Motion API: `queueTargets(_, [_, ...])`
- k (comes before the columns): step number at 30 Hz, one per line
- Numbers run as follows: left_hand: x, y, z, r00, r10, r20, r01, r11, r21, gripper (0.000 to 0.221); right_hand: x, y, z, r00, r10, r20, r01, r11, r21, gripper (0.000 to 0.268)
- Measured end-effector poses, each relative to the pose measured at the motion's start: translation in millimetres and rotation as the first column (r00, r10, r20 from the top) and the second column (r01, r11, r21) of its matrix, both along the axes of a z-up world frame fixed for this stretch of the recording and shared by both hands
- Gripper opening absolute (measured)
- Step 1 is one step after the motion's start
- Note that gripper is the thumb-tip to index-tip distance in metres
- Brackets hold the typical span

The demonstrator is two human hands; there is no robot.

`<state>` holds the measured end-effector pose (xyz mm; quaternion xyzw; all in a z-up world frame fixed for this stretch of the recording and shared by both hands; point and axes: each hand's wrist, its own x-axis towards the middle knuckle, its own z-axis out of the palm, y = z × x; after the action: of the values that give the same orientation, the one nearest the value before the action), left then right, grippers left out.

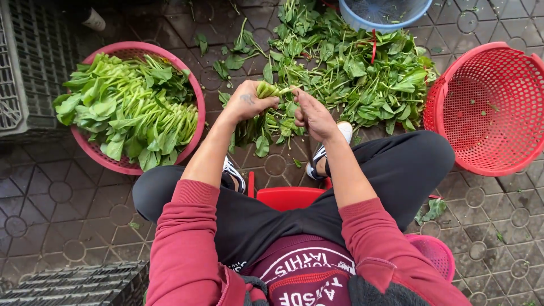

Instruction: Trimming the stems of leafy green vegetables by hand and with a knife, then sorting them into a basket.

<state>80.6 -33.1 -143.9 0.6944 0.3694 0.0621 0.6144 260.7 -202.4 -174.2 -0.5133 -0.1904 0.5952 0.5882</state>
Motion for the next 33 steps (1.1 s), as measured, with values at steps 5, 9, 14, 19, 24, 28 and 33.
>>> queueTargets(5, [-2.4, -6.3, 18.9, 0.990, 0.019, 0.138, 0.006, 0.985, -0.173, 0.018, -5.4, 7.6, -1.6, 0.994, -0.002, -0.110, 0.021, 0.985, 0.174, 0.052])
queueTargets(9, [3.5, -12.3, 29.3, 0.983, 0.004, 0.182, 0.039, 0.972, -0.230, 0.014, -2.6, 7.5, -34.4, 0.980, -0.152, -0.125, 0.173, 0.969, 0.178, 0.035])
queueTargets(14, [10.7, -17.0, 30.2, 0.986, -0.005, 0.165, 0.045, 0.971, -0.235, 0.013, -9.0, 12.0, -40.1, 0.935, -0.274, -0.225, 0.293, 0.954, 0.058, 0.026])
queueTargets(19, [14.2, -21.7, 11.8, 0.993, -0.019, 0.115, 0.043, 0.977, -0.208, 0.010, -0.9, 10.9, -44.1, 0.897, -0.395, -0.197, 0.384, 0.919, -0.091, 0.030])
queueTargets(24, [11.8, -10.3, -26.8, 0.999, -0.035, -0.016, 0.035, 0.999, -0.016, 0.017, -13.3, 14.0, -33.8, 0.948, -0.280, 0.149, 0.267, 0.958, 0.104, 0.017])
queueTargets(28, [10.5, -18.6, -35.7, 0.998, 0.045, 0.053, -0.042, 0.997, -0.059, 0.016, -12.0, 21.5, -6.4, 0.844, -0.358, 0.399, 0.183, 0.892, 0.414, 0.009])
queueTargets(33, [-3.3, -22.7, 36.6, 0.996, -0.044, -0.079, 0.045, 0.999, 0.017, 0.012, 1.5, 35.3, 7.0, 0.432, -0.495, 0.754, 0.417, 0.851, 0.320, 0.032])
